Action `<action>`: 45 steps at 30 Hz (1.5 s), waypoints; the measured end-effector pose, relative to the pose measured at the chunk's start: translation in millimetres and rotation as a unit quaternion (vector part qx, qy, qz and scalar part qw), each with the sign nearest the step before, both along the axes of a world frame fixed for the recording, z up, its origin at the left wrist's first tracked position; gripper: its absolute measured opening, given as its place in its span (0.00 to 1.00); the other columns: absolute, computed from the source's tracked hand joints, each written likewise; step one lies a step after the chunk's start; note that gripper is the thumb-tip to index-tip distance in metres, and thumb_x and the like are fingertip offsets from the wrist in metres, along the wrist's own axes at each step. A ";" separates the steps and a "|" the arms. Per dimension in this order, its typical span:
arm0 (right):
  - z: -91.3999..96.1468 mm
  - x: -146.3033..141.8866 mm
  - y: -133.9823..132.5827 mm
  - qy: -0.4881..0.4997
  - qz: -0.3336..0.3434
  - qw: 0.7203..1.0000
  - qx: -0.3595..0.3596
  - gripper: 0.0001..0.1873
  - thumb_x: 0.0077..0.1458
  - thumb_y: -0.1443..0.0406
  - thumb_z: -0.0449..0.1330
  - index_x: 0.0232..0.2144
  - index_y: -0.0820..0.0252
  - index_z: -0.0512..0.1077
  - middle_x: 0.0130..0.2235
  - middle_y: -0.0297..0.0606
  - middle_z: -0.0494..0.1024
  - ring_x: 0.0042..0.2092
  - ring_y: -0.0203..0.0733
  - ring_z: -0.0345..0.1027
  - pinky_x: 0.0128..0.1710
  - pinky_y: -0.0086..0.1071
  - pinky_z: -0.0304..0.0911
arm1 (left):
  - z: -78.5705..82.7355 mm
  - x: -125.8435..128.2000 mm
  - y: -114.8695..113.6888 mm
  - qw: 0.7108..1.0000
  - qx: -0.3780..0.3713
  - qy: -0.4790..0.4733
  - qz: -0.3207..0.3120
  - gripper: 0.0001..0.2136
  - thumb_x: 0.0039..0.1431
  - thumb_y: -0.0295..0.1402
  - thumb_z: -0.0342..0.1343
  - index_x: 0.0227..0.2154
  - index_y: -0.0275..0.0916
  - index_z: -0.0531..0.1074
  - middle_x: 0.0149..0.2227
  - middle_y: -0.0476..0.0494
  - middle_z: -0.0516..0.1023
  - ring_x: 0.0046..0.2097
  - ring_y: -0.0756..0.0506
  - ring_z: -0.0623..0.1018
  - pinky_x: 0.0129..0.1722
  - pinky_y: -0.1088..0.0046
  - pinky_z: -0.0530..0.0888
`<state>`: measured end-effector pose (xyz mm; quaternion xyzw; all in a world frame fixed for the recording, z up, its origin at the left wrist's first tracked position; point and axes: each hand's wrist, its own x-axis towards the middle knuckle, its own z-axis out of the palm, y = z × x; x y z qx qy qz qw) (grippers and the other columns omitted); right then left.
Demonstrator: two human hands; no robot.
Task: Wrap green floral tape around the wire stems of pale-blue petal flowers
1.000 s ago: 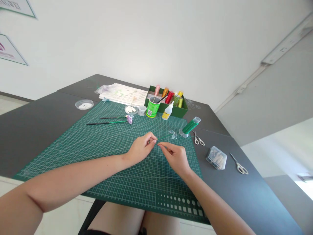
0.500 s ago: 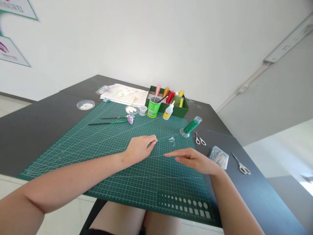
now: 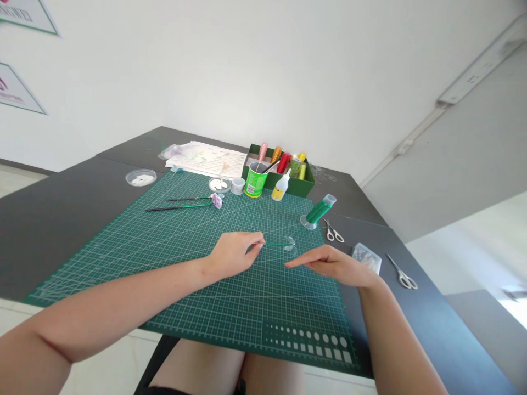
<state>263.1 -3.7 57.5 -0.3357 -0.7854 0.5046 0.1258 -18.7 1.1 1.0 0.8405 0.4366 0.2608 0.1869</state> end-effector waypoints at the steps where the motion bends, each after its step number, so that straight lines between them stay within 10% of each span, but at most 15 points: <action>1: 0.3 2.8 1.0 -0.013 0.017 1.000 -0.011 0.17 0.67 0.64 0.56 0.51 0.53 0.83 0.50 0.39 0.85 0.51 0.45 0.79 0.54 0.39 0.71 | 0.0 0.2 -1.6 1.000 0.010 0.001 -0.001 0.09 0.70 0.33 0.50 0.37 0.45 0.75 0.37 0.51 0.84 0.39 0.43 0.82 0.34 0.70 0.67; 17: -3.7 16.8 8.7 -0.098 0.026 0.995 -0.016 0.17 0.69 0.62 0.55 0.51 0.55 0.83 0.51 0.38 0.84 0.54 0.45 0.78 0.60 0.39 0.69 | 4.3 -3.3 -9.3 0.978 0.190 0.085 -0.005 0.08 0.67 0.29 0.53 0.32 0.41 0.76 0.27 0.52 0.80 0.32 0.46 0.77 0.29 0.69 0.64; 26: -4.8 13.8 7.5 0.005 0.083 0.995 -0.054 0.18 0.66 0.70 0.56 0.48 0.57 0.84 0.48 0.40 0.86 0.50 0.41 0.80 0.52 0.33 0.72 | 13.6 -2.2 -9.9 0.997 -0.017 0.051 -0.046 0.07 0.61 0.29 0.58 0.31 0.44 0.80 0.31 0.53 0.84 0.36 0.46 0.80 0.33 0.72 0.66; 29: -12.3 8.9 8.0 0.060 0.060 0.995 -0.053 0.15 0.64 0.68 0.59 0.45 0.59 0.85 0.36 0.40 0.86 0.33 0.37 0.77 0.34 0.29 0.69 | 14.1 -1.0 -9.1 0.991 -0.107 0.011 -0.077 0.06 0.61 0.30 0.60 0.32 0.44 0.81 0.35 0.55 0.85 0.37 0.46 0.81 0.36 0.73 0.68; 34: -28.0 -6.1 6.5 0.134 -0.051 0.982 -0.121 0.16 0.61 0.59 0.64 0.45 0.63 0.85 0.16 0.25 0.58 0.20 0.28 0.41 0.19 0.27 0.40 | 12.3 0.6 -10.4 0.955 -0.245 -0.090 -0.143 0.04 0.58 0.27 0.62 0.30 0.41 0.81 0.31 0.53 0.84 0.35 0.48 0.82 0.37 0.76 0.71; 45: -37.4 -33.1 -0.1 0.226 -0.111 0.956 -0.151 0.19 0.62 0.53 0.65 0.47 0.60 0.84 0.18 0.22 0.49 0.20 0.27 0.38 0.20 0.27 0.38 | 1.0 5.7 -7.3 0.862 -0.387 -0.238 -0.225 0.06 0.58 0.33 0.64 0.29 0.37 0.77 0.24 0.52 0.76 0.28 0.52 0.75 0.34 0.76 0.70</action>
